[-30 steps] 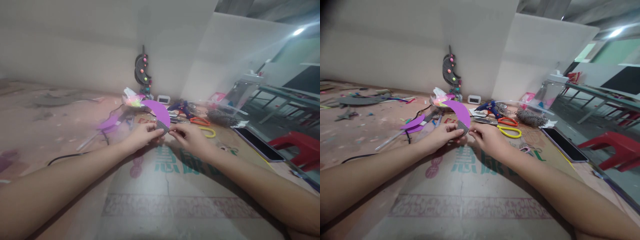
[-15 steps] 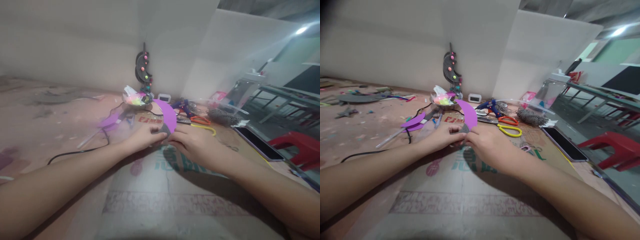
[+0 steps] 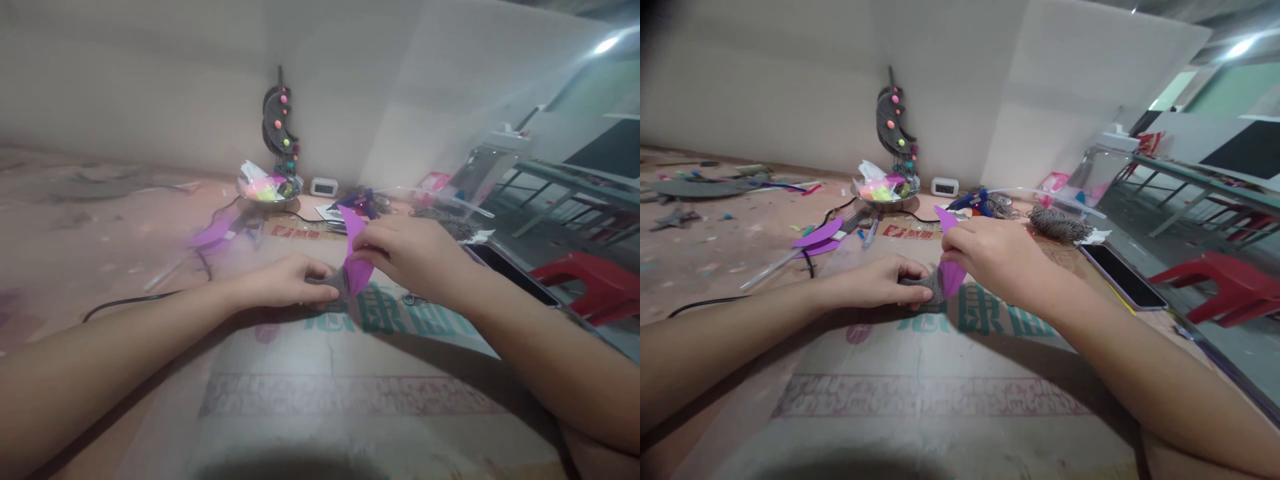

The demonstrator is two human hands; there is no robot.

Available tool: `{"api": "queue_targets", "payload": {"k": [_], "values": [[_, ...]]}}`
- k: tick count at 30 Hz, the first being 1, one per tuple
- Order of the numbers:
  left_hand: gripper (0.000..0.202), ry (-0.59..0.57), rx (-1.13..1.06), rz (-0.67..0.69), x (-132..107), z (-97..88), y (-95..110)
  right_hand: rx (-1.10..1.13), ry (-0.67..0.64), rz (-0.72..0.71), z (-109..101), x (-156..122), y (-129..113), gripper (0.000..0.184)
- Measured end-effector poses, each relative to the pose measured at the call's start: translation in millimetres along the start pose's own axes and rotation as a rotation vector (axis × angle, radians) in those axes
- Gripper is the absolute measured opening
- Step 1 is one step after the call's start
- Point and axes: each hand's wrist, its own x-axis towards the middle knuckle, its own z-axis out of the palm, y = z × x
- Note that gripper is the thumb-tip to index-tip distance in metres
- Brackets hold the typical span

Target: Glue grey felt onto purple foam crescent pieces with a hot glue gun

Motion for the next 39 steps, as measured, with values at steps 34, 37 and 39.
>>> {"api": "queue_targets", "payload": {"k": [34, 37, 39], "values": [[0.022, -0.291, 0.170, 0.119, -11, 10.6, 20, 0.456, 0.177, 0.308, 29, 3, 18, 0.015], [0.023, -0.296, 0.161, 0.121, -10, 10.8, 20, 0.530, 0.162, 0.385, 44, 0, 9, 0.019], [0.024, -0.303, 0.146, 0.120, -11, 10.9, 22, 0.548, 0.159, 0.415, 54, -2, 8, 0.020]]}}
